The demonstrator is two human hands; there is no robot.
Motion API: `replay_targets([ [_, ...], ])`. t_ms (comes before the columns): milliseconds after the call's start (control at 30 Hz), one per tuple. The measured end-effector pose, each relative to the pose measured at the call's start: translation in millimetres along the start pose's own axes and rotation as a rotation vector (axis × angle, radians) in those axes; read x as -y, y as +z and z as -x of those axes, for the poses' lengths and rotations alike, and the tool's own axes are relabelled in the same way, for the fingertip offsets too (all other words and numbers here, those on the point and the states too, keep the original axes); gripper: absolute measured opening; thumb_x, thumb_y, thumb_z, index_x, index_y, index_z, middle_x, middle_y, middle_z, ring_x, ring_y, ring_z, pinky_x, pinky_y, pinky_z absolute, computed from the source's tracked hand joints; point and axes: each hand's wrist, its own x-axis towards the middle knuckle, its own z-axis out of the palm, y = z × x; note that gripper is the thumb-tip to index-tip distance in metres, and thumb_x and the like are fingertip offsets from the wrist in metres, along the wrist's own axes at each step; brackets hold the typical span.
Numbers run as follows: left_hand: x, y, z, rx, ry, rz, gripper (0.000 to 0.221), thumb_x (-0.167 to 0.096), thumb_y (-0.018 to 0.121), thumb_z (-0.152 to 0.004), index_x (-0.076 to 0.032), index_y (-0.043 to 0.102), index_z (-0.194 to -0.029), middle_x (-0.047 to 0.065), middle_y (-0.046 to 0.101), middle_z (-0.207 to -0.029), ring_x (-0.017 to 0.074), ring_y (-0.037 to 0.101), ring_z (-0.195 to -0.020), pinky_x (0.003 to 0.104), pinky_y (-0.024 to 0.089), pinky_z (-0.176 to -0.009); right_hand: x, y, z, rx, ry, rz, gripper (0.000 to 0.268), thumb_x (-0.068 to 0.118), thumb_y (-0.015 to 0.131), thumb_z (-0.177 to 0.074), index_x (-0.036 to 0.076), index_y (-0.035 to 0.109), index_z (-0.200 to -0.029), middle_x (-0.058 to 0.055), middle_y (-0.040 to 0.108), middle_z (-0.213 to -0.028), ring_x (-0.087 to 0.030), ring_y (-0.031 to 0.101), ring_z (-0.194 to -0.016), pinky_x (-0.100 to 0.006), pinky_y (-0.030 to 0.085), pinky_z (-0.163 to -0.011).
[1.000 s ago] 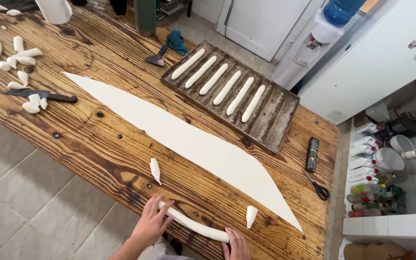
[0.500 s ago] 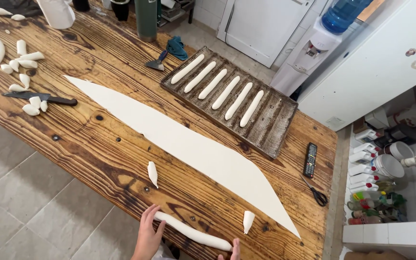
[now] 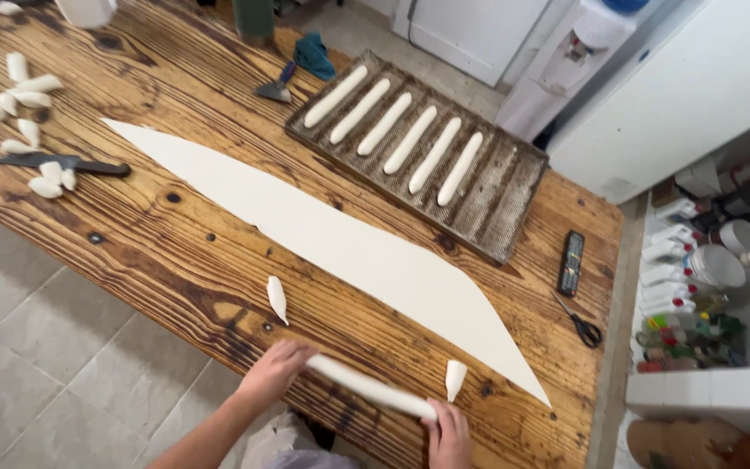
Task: Shape dough into long cylinders and place them on a baking tray
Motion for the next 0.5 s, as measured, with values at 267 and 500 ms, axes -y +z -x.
replay_targets([
  [267,-18.7,10.6,-23.3,0.091,0.077,-0.331,0.075,-0.042,0.045,-0.103,0.004,0.027,-0.159,0.023,0.035,-0.163,0.0362,0.033,-0.152,0.043,0.029,-0.123,56.4,-26.9,-32.6,0.153,-0.041,0.109,0.068,0.026,0.053,-0.103,-0.003,0.025,-0.158,-0.022,0.034,-0.163,-0.037,0.034,-0.151,-0.043,0.031,-0.124],
  [500,-47.1,19.0,-65.5,0.054,-0.275,0.023,0.054,-0.026,0.047,-0.108,0.0,0.042,-0.155,0.019,0.033,-0.164,0.0369,0.024,-0.155,0.046,0.018,-0.128,64.3,-22.8,-66.5,0.18,-0.04,0.078,0.065,0.039,0.033,-0.11,-0.002,0.025,-0.16,-0.029,0.037,-0.158,-0.047,0.039,-0.143,-0.054,0.038,-0.116],
])
